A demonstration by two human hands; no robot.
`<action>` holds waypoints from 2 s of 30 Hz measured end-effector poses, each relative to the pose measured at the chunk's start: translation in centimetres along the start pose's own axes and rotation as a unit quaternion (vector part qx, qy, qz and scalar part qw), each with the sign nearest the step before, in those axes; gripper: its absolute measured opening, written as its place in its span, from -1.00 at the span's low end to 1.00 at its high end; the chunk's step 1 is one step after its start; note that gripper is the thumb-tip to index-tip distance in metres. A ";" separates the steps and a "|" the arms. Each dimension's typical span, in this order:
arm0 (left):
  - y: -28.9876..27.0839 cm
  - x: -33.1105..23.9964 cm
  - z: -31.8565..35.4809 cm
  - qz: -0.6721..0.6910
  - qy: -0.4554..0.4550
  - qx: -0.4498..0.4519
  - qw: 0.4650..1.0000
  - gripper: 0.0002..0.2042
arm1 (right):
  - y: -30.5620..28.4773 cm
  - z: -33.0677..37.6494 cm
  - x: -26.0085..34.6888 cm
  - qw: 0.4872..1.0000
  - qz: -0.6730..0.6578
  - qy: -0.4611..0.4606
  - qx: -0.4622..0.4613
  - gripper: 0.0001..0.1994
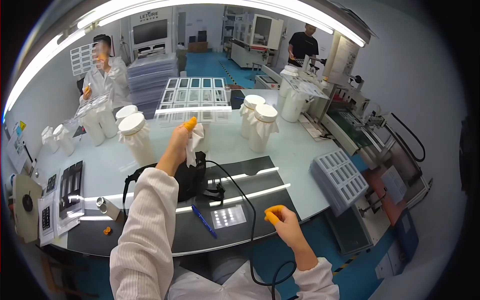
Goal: Cleaning a large transparent grid component using a white cloth at a workstation.
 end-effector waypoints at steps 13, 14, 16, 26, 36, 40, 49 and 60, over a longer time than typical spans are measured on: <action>2.4 1.2 -2.2 -0.100 -0.158 -0.093 0.978 -0.69 | -13.5 2.0 -11.9 0.966 -0.045 0.058 -0.246 -0.82; 2.0 1.6 -1.9 -0.118 -0.176 -0.094 0.973 -0.68 | -15.5 1.1 -11.7 0.956 0.037 0.038 -0.287 -0.82; 1.6 2.4 -1.5 -0.130 -0.189 -0.098 0.968 -0.68 | -19.2 -0.5 -8.9 0.907 0.248 0.006 -0.341 -0.76; 2.2 3.0 -1.2 -0.137 -0.200 -0.100 0.965 -0.64 | -28.9 -4.7 -10.9 0.722 0.597 0.130 -0.324 -0.46; 2.0 3.0 -0.1 -0.177 -0.216 -0.049 0.959 -0.56 | -28.3 -6.4 -9.9 0.696 0.682 0.045 -0.221 -0.64; 1.9 1.6 0.9 -0.196 -0.210 -0.042 0.957 -0.55 | -28.9 -6.6 -7.0 0.680 0.685 -0.034 -0.260 -0.71; 1.0 3.3 1.1 -0.185 -0.239 0.018 0.953 -0.66 | -30.5 -0.5 9.3 0.645 0.649 -0.066 -0.397 -0.72; 3.5 5.8 11.7 -0.238 -0.269 0.059 0.931 -0.73 | -28.1 -2.2 -4.2 0.945 0.066 0.040 -0.317 -0.74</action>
Point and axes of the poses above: each hand's wrist, its own z-axis away from the middle knuckle, its own y-axis out of the palm, x = y × z, the point moved 10 cm from there along -z, towards the middle knuckle, and after that the axes turned 1 degree about -z, right-handed, at the moved point
